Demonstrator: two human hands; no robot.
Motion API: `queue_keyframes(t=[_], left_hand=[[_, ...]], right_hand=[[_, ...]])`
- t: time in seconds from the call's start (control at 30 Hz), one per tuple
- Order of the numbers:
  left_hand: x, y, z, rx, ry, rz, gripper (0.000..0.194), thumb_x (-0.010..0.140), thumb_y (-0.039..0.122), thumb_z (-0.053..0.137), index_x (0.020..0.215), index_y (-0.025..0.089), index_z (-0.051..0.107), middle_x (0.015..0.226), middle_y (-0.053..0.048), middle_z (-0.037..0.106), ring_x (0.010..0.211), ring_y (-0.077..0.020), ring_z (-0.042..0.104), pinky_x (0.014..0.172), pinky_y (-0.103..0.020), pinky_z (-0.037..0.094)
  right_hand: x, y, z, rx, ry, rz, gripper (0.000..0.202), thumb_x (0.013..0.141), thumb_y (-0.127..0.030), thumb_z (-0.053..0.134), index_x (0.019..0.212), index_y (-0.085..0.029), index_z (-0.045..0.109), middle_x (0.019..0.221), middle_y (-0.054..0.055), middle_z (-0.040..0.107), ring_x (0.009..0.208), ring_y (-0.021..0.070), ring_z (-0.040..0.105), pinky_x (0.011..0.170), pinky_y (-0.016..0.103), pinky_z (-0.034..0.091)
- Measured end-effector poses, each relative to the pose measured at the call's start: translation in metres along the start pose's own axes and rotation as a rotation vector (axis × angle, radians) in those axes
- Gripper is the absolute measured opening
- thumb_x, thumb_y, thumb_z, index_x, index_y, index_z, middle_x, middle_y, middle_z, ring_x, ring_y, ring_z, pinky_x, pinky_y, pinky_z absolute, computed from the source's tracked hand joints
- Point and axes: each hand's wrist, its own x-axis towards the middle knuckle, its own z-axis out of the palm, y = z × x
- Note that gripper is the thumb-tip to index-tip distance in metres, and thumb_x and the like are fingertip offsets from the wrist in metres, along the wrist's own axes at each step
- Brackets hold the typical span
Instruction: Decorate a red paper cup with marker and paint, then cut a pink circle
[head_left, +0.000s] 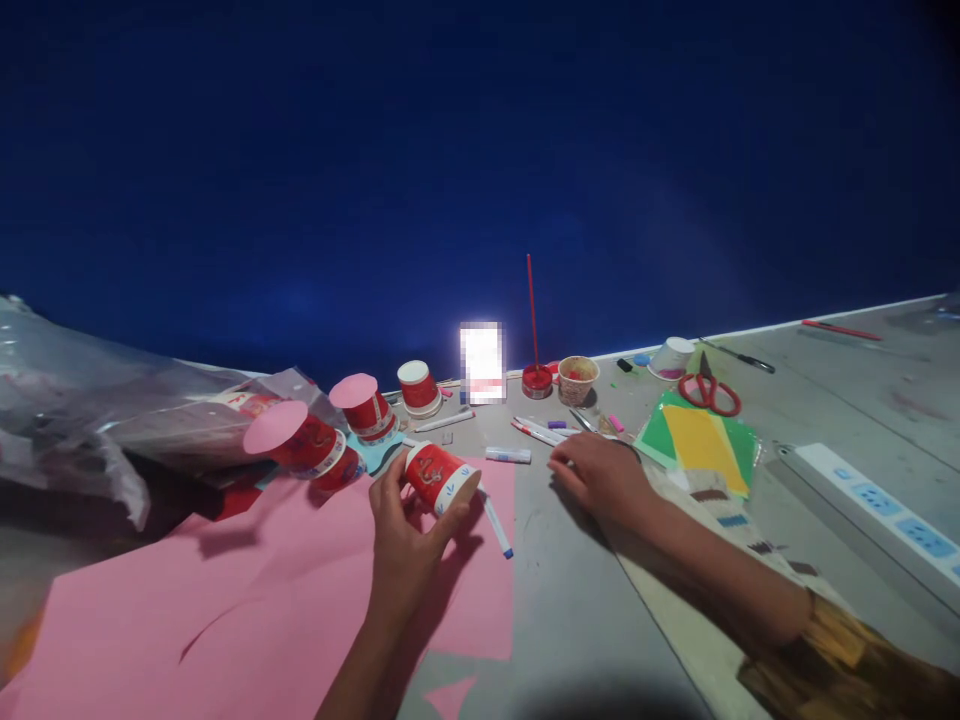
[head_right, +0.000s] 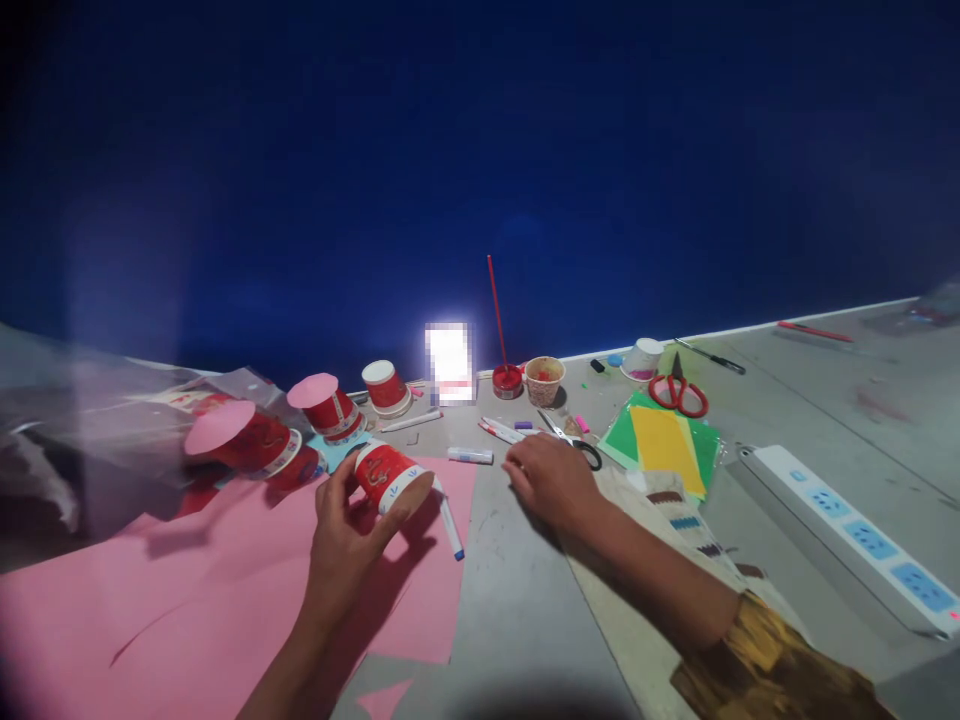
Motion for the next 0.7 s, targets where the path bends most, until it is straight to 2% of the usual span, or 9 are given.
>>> queue_keyframes(t=[0.07,0.17,0.23,0.33,0.5,0.6,0.7], left_hand=[[-0.001,0.008,0.001,0.058,0.086,-0.060,0.080,0.082,0.049,0.085,0.150,0.043,0.042,0.153,-0.010,0.036,0.134,-0.0400,0.055,0.109,-0.065,0.055],[-0.003,0.020,0.001,0.137,0.135,-0.029,0.080,0.081,0.049,0.085,0.149,0.040,0.045,0.151,-0.009,0.039,0.141,-0.0399,0.050,0.118,-0.064,0.049],[-0.003,0.025,0.000,0.178,0.157,-0.015,0.081,0.081,0.049,0.085,0.151,0.040,0.044,0.151,-0.008,0.039,0.143,-0.0398,0.048,0.120,-0.063,0.048],[-0.004,0.028,0.000,0.204,0.200,-0.045,0.080,0.082,0.048,0.084,0.151,0.042,0.044,0.150,-0.008,0.039,0.139,-0.0389,0.052,0.118,-0.063,0.050],[-0.006,0.028,0.005,0.227,0.297,0.004,0.084,0.073,0.048,0.088,0.148,0.034,0.053,0.147,-0.009,0.047,0.143,-0.0399,0.050,0.120,-0.061,0.049],[-0.009,0.029,0.011,0.243,0.299,0.020,0.085,0.073,0.051,0.087,0.148,0.032,0.053,0.147,-0.009,0.049,0.144,-0.0393,0.051,0.117,-0.057,0.053],[-0.014,0.029,0.014,0.252,0.280,0.006,0.085,0.075,0.054,0.084,0.150,0.032,0.052,0.147,-0.010,0.049,0.139,-0.0393,0.056,0.113,-0.058,0.056]], right_hand=[[0.007,0.012,-0.015,-0.093,-0.073,0.114,0.015,0.097,-0.025,0.066,0.084,-0.022,0.074,0.089,0.006,0.079,0.086,0.0236,0.071,0.069,0.032,0.043],[0.014,0.022,-0.024,-0.116,-0.051,0.195,0.019,0.099,-0.027,0.061,0.087,-0.021,0.075,0.088,0.007,0.079,0.081,0.0222,0.069,0.065,0.031,0.037],[0.015,0.025,-0.023,-0.116,-0.038,0.227,0.021,0.100,-0.027,0.060,0.087,-0.021,0.075,0.087,0.007,0.079,0.078,0.0214,0.068,0.064,0.031,0.034],[0.017,0.029,-0.016,-0.095,-0.031,0.245,0.021,0.098,-0.028,0.061,0.083,-0.022,0.075,0.085,0.006,0.079,0.075,0.0205,0.067,0.063,0.031,0.033],[0.013,0.045,-0.007,-0.083,0.058,0.309,0.023,0.101,-0.030,0.058,0.090,-0.021,0.075,0.089,0.007,0.079,0.082,0.0221,0.069,0.070,0.031,0.038],[0.005,0.046,0.003,-0.082,0.102,0.234,0.021,0.101,-0.029,0.060,0.088,-0.020,0.074,0.087,0.007,0.078,0.083,0.0226,0.067,0.072,0.032,0.039],[0.000,0.038,0.017,-0.129,0.013,0.065,0.015,0.101,-0.024,0.062,0.091,-0.021,0.074,0.091,0.006,0.077,0.089,0.0238,0.067,0.073,0.033,0.037]])
